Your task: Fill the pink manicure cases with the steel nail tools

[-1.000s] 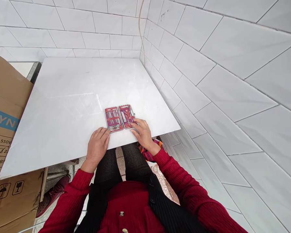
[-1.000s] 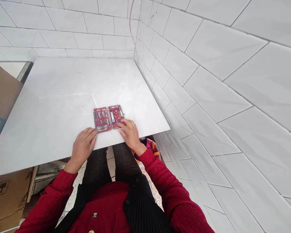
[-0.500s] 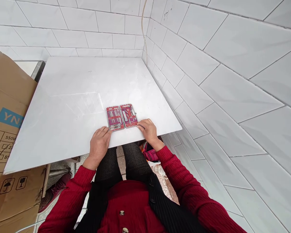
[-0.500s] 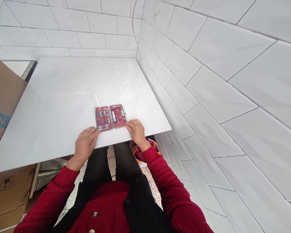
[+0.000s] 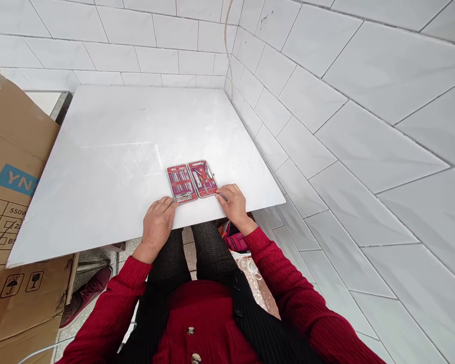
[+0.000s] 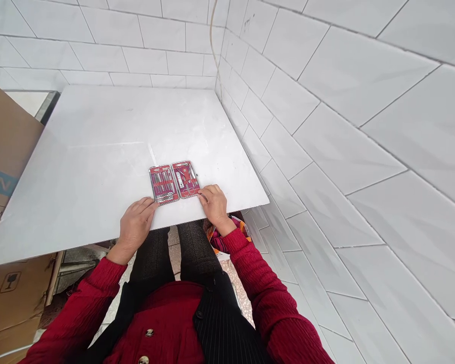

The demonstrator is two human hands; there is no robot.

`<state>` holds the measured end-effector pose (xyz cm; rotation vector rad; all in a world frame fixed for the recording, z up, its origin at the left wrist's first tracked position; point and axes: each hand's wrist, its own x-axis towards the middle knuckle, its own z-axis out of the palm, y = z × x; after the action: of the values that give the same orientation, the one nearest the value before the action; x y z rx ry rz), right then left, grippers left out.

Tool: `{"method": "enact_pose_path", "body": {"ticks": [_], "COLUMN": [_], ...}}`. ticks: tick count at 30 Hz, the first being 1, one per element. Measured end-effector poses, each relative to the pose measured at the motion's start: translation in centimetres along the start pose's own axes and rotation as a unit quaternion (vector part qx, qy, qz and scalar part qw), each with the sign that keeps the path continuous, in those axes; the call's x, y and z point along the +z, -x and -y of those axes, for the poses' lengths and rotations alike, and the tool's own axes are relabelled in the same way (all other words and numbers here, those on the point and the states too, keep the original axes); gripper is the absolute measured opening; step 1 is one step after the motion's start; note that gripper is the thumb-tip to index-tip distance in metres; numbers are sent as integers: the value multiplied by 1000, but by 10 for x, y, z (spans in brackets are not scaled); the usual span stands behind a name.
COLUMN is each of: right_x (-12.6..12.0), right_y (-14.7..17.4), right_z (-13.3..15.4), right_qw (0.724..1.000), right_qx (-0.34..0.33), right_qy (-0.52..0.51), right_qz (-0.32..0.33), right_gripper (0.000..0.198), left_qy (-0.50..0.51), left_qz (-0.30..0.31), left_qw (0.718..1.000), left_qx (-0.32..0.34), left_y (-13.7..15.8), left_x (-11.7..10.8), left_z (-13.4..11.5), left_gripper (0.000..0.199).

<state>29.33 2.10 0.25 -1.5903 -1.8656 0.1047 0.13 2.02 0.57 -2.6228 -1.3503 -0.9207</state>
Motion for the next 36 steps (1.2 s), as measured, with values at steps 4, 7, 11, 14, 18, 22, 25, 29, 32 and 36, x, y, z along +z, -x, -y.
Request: {"method": "enact_pose_path", "body": {"ticks": [4, 7, 11, 14, 18, 22, 25, 29, 32, 36], "right_x": [0, 2, 5, 6, 9, 12, 14, 15, 15, 12], "right_y": [-2, -3, 1, 5, 10, 11, 13, 15, 15, 14], "right_z": [11, 21, 27, 26, 25, 23, 19, 17, 19, 22], "right_qw": [998, 995, 994, 995, 996, 997, 997, 997, 998, 999], "right_qx": [-52, -75, -66, -70, -71, -69, -59, -35, -43, -39], "right_qy": [-7, 2, 26, 24, 13, -19, -52, -52, -28, -16], "right_qz": [25, 61, 80, 68, 55, 36, -10, -54, -35, -9], "right_gripper": [39, 52, 53, 49, 51, 57, 63, 61, 54, 51], "left_qy": [-3, -3, 9, 12, 3, -3, -4, 2, 3, 9], "left_qz": [-10, -14, -10, -10, -10, -6, -3, -3, -5, -1], "left_qw": [1000, 1000, 1000, 1000, 1000, 1000, 1000, 1000, 1000, 1000], "left_qx": [8, 11, 7, 4, 7, 6, 5, -1, 2, -4], "left_y": [1, 0, 0, 0, 0, 0, 0, 0, 0, 0], "left_x": [1, 1, 0, 0, 1, 0, -1, -1, -1, -1], "left_z": [1, 0, -1, -1, -1, -2, -3, -3, -3, -4], "left_gripper": [33, 33, 33, 33, 33, 35, 34, 34, 34, 35]}}
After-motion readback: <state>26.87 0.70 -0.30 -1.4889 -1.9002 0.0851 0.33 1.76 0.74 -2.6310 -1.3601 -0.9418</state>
